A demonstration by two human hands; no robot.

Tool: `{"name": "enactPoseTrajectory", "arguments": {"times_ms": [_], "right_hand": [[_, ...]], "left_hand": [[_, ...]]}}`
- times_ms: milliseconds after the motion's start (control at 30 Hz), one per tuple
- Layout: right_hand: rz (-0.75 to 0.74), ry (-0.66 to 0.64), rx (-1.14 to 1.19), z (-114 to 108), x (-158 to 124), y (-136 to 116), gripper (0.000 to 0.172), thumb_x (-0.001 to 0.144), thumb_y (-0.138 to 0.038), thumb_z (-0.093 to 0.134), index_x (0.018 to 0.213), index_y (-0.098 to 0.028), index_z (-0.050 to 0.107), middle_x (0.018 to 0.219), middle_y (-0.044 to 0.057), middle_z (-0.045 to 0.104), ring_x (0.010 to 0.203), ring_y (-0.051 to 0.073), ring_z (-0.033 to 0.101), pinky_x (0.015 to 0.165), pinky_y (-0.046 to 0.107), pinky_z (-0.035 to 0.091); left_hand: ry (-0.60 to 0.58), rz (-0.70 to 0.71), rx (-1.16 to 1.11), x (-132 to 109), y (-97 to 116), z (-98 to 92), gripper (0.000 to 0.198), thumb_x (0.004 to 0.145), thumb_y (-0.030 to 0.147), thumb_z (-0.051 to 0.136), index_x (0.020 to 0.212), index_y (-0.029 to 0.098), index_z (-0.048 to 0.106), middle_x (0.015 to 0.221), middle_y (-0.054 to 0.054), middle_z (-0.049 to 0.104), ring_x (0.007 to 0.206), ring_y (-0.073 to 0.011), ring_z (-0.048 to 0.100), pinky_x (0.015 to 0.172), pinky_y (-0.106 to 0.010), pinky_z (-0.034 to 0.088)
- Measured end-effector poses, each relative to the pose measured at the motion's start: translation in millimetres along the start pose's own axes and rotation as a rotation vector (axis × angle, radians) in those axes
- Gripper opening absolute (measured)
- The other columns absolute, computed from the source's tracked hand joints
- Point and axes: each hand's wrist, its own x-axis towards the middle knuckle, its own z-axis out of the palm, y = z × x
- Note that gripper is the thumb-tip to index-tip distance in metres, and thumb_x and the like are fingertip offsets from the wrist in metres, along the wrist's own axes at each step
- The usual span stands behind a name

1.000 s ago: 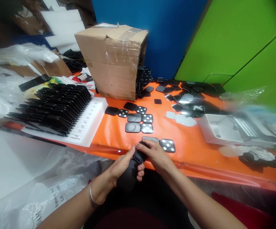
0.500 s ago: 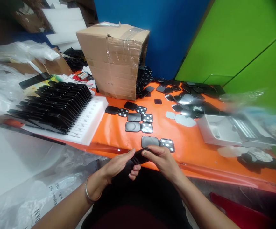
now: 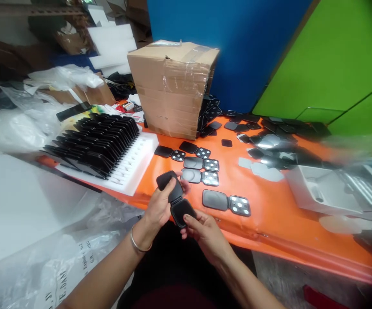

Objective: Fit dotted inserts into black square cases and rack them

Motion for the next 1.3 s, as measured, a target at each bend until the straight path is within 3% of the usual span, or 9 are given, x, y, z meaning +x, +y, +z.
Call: {"name": "enactPoseTrajectory", "arguments": {"times_ms": [167,300,433,667,933,1067,1167,1233,1300], "right_hand": [[0.073,-0.205,-0.148,-15,-1,-15,0.039,0.083,-0.048,0.06,0.07,-0.011,0.062,0.064,0.003,0.062,0.055,0.009,0.055,0.055,0.023,0.045],[0.198,-0.333,-0.254,-25,-8,-18,0.039,0.081,-0.048,0.061,0.073,-0.01,0.062,0.062,0.006,0.066,0.051,0.011,0.059,0.053,0.023,0.046],[0.279,-0.367,-0.255,-25,-20,-11,0.036,0.079,-0.046,0.064,0.074,-0.011,0.06,0.06,0.005,0.067,0.046,0.01,0.057,0.049,0.021,0.045],[0.418,-0.401,-0.193,-19,-40,1,0.044,0.076,-0.051,0.064,0.068,-0.007,0.063,0.057,0.009,0.067,0.041,0.009,0.055,0.041,0.018,0.042],[0.381,-0.297,-0.288,-4,-65,15,0.055,0.079,-0.06,0.054,0.072,-0.007,0.069,0.043,0.004,0.059,0.029,0.007,0.045,0.032,0.015,0.031],[0.304,-0.222,-0.302,-1,-58,18,0.054,0.081,-0.057,0.052,0.064,-0.008,0.068,0.036,0.002,0.053,0.025,0.006,0.039,0.028,0.016,0.023],[0.325,-0.265,-0.26,-4,-48,23,0.053,0.08,-0.057,0.054,0.061,-0.008,0.065,0.035,0.002,0.052,0.023,0.006,0.038,0.027,0.017,0.02],[0.322,-0.234,-0.211,-6,-43,27,0.051,0.08,-0.057,0.055,0.063,-0.01,0.062,0.039,0.002,0.055,0.024,0.006,0.038,0.027,0.017,0.02],[0.259,-0.132,-0.162,-7,-38,30,0.045,0.08,-0.056,0.056,0.069,-0.012,0.057,0.046,0.0,0.058,0.027,0.005,0.038,0.029,0.016,0.025]], "left_hand": [[-0.159,-0.269,0.072,-2,6,0.7,0.05,0.085,0.056,0.052,0.112,0.014,0.056,0.071,-0.003,0.058,0.064,-0.0155,0.06,0.06,-0.028,0.052],[-0.234,-0.367,0.136,-9,1,4.3,0.062,0.082,0.067,0.045,0.107,0.012,0.058,0.065,-0.003,0.056,0.056,-0.0135,0.057,0.051,-0.024,0.048],[-0.286,-0.429,0.158,-15,-10,3.9,0.061,0.082,0.068,0.044,0.099,0.011,0.061,0.064,-0.002,0.055,0.053,-0.0115,0.053,0.049,-0.021,0.044],[-0.383,-0.604,-0.015,-29,-25,1.8,0.059,0.086,0.066,0.038,0.095,0.012,0.061,0.061,0.0,0.049,0.05,-0.0096,0.047,0.055,-0.023,0.044],[-0.437,-0.619,-0.006,-44,-28,7.2,0.058,0.086,0.064,0.041,0.094,0.01,0.061,0.062,-0.001,0.051,0.051,-0.0092,0.047,0.076,-0.032,0.047],[-0.432,-0.646,-0.034,-39,-26,4.5,0.059,0.085,0.066,0.04,0.096,0.011,0.06,0.061,0.001,0.049,0.05,-0.0091,0.045,0.072,-0.032,0.047],[-0.373,-0.655,-0.04,-34,-28,-2.1,0.057,0.085,0.065,0.042,0.098,0.012,0.06,0.06,0.001,0.046,0.05,-0.0095,0.045,0.063,-0.028,0.047],[-0.3,-0.589,-0.048,-31,-30,-4.2,0.056,0.085,0.064,0.042,0.098,0.013,0.06,0.061,0.002,0.046,0.05,-0.0086,0.044,0.061,-0.026,0.047],[-0.209,-0.41,-0.066,-28,-30,-2.1,0.053,0.086,0.063,0.043,0.098,0.014,0.06,0.063,0.002,0.047,0.051,-0.0076,0.044,0.066,-0.026,0.048]]}}
